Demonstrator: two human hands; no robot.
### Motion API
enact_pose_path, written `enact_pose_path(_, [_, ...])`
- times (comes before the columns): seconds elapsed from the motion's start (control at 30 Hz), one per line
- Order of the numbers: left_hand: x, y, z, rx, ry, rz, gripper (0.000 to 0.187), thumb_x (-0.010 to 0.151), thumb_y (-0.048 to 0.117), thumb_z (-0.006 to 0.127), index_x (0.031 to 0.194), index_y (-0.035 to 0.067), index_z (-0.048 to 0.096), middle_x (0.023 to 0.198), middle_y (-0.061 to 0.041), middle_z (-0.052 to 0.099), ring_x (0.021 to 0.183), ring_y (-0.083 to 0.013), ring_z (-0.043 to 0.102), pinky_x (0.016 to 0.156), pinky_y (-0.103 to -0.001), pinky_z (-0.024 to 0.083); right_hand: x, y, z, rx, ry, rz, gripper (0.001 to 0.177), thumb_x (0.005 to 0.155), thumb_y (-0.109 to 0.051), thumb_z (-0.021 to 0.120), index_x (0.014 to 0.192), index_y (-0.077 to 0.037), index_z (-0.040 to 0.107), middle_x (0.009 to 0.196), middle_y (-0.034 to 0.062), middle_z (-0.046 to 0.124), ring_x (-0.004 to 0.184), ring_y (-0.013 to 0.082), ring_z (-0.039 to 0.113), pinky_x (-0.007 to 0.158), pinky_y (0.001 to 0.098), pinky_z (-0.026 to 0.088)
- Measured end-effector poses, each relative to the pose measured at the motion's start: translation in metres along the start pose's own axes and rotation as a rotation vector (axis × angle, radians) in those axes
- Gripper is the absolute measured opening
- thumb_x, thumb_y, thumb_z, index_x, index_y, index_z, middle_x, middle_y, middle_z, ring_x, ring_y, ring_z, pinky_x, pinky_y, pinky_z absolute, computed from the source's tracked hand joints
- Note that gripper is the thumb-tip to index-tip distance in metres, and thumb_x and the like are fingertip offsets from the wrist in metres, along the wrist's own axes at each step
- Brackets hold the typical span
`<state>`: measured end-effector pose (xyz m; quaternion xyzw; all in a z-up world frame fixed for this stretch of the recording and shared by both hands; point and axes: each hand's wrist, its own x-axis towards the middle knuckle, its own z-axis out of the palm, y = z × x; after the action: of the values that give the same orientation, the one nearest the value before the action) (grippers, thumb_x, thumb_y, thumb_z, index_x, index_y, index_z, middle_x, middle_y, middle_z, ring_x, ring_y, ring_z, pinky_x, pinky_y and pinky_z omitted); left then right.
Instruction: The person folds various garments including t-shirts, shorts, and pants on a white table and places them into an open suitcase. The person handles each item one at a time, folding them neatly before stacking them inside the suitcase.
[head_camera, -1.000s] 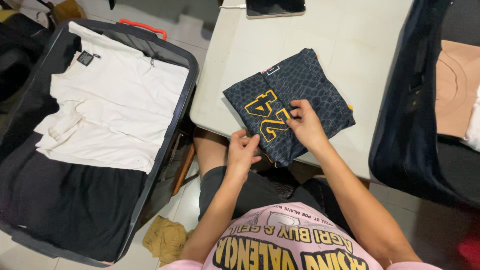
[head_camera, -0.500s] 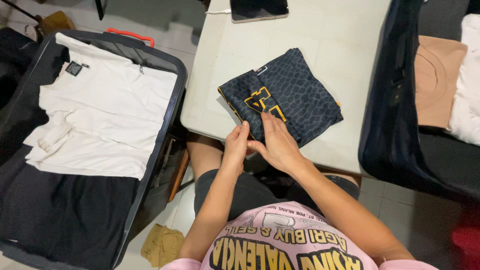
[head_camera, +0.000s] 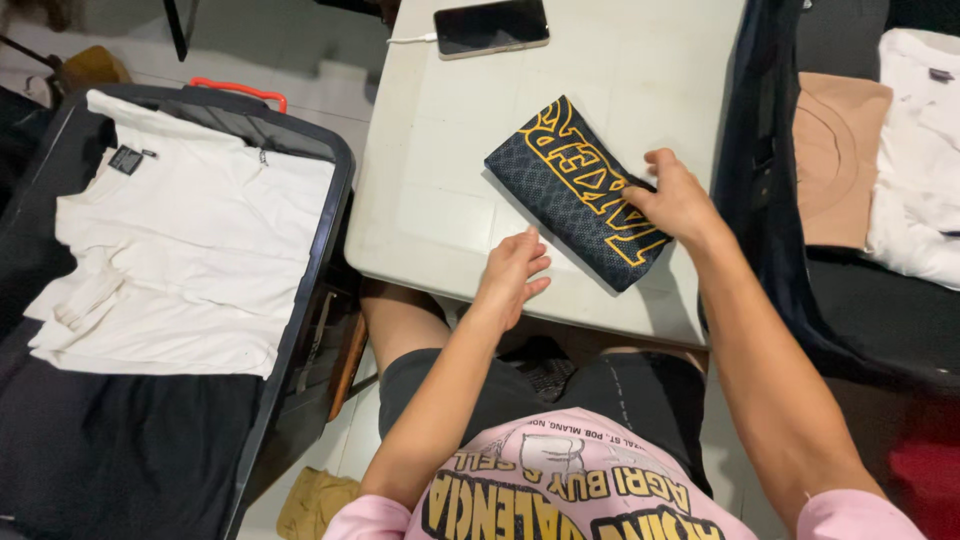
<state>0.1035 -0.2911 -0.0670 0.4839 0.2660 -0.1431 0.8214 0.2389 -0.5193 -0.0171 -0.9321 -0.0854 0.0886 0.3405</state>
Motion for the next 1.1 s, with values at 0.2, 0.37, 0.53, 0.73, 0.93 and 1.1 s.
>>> enact_pose_path(0.2, [0.032, -0.003, 0.028, 0.06, 0.07, 0.096, 0.066, 0.088, 0.042, 0.072, 0.134, -0.002, 0.054, 0.109, -0.013, 0.067, 0.091, -0.0205, 0.066, 0.077, -0.034, 0.056, 0.001, -0.008, 0.04, -0.335, 0.178, -0.085, 0.075, 0.084, -0.05, 0.08, 0.13, 0.005, 0.056, 0.122, 0.0282, 0.066, 0.11, 0.0475, 0.062, 0.089, 0.0528, 0.05])
enact_pose_path(0.37, [0.025, 0.008, 0.035, 0.047, 0.073, 0.126, 0.059, 0.088, 0.035, 0.079, 0.127, -0.005, 0.06, 0.109, -0.015, 0.071, 0.087, -0.0213, 0.068, 0.071, -0.034, 0.055, -0.007, -0.007, 0.051, 0.172, -0.06, 0.169, 0.063, 0.083, -0.043, 0.081, 0.116, 0.006, 0.06, 0.102, 0.0205, 0.073, 0.093, 0.0302, 0.073, 0.079, 0.0428, 0.058])
enact_pose_path(0.53, [0.0, 0.018, 0.038, -0.172, -0.079, 0.194, 0.046, 0.087, 0.011, 0.075, 0.122, 0.004, 0.047, 0.112, -0.015, 0.067, 0.094, -0.0234, 0.071, 0.076, -0.038, 0.063, -0.037, -0.008, 0.067, 0.634, -0.125, 0.249, 0.049, 0.088, -0.032, 0.075, 0.115, 0.006, 0.061, 0.097, 0.0172, 0.074, 0.085, 0.0223, 0.072, 0.071, 0.0354, 0.059])
enact_pose_path(0.73, [-0.022, 0.033, 0.044, -0.178, -0.117, 0.168, 0.042, 0.082, -0.007, 0.061, 0.12, 0.004, 0.046, 0.105, -0.017, 0.065, 0.085, -0.0256, 0.071, 0.07, -0.041, 0.063, -0.075, -0.037, 0.054, 0.222, 0.207, 0.065, 0.052, 0.089, -0.028, 0.076, 0.124, 0.005, 0.057, 0.11, 0.0221, 0.07, 0.098, 0.0304, 0.07, 0.083, 0.0391, 0.056])
enact_pose_path(0.93, [-0.028, 0.027, 0.06, 0.079, -0.174, 0.31, 0.044, 0.088, 0.001, 0.061, 0.13, 0.001, 0.047, 0.116, -0.018, 0.063, 0.097, -0.026, 0.066, 0.08, -0.038, 0.057, -0.101, -0.063, 0.026, 0.17, 0.264, -0.175, 0.053, 0.094, -0.033, 0.072, 0.132, -0.001, 0.054, 0.125, 0.0212, 0.066, 0.113, 0.0346, 0.062, 0.095, 0.0404, 0.051])
enact_pose_path(1.1, [-0.033, 0.003, 0.078, 0.683, -0.399, 0.83, 0.054, 0.097, 0.013, 0.071, 0.144, -0.003, 0.05, 0.144, -0.019, 0.057, 0.135, -0.0281, 0.054, 0.114, -0.035, 0.041, -0.089, -0.036, 0.007, 1.121, -0.092, 0.344, 0.051, 0.09, -0.025, 0.07, 0.133, -0.005, 0.052, 0.113, 0.0136, 0.068, 0.098, 0.021, 0.069, 0.078, 0.0391, 0.06])
